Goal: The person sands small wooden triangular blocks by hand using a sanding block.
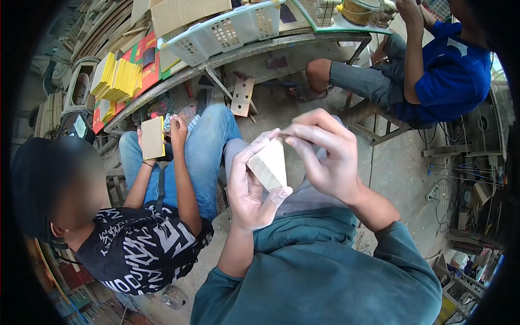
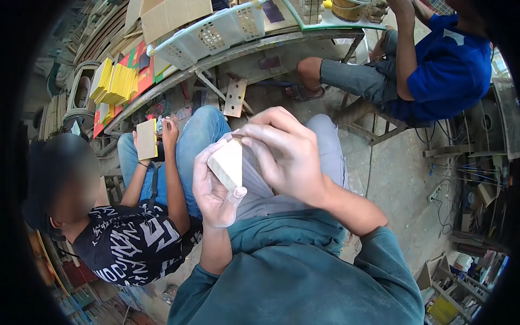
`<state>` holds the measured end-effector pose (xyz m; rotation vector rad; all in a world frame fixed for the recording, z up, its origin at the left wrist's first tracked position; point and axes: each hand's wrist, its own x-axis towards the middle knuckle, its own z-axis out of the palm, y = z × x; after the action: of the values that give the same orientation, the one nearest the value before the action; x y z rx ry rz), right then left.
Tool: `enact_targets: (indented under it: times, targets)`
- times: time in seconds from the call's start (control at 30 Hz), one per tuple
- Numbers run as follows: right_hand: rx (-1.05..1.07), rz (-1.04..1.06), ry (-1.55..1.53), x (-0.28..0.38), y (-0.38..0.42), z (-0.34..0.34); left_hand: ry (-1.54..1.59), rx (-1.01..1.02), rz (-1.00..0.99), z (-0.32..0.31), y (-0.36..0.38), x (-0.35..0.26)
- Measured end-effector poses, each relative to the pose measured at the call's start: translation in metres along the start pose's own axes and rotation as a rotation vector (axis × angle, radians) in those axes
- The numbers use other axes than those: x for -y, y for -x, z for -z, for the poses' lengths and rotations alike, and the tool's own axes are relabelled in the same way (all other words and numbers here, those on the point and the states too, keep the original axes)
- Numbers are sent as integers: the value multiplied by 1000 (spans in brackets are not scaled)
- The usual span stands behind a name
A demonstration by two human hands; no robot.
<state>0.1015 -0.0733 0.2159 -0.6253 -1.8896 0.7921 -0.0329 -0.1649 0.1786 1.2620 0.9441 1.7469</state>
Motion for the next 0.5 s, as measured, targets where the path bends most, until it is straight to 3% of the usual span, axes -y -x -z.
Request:
enact_targets:
  times: [0.13,0.23,0.37,0.5]
  targets:
    - [48,65,-54,13,18,-6,6,-23,1,7,-1,3]
    - [121,-11,-115,22,20,5,22,-12,-6,7,0,5]
    - [-10,-119,-105,18,11,14,11,11,-33,6,-1,6]
    - [125,37,-135,18,18,5,31,19,-36,6,-3,5]
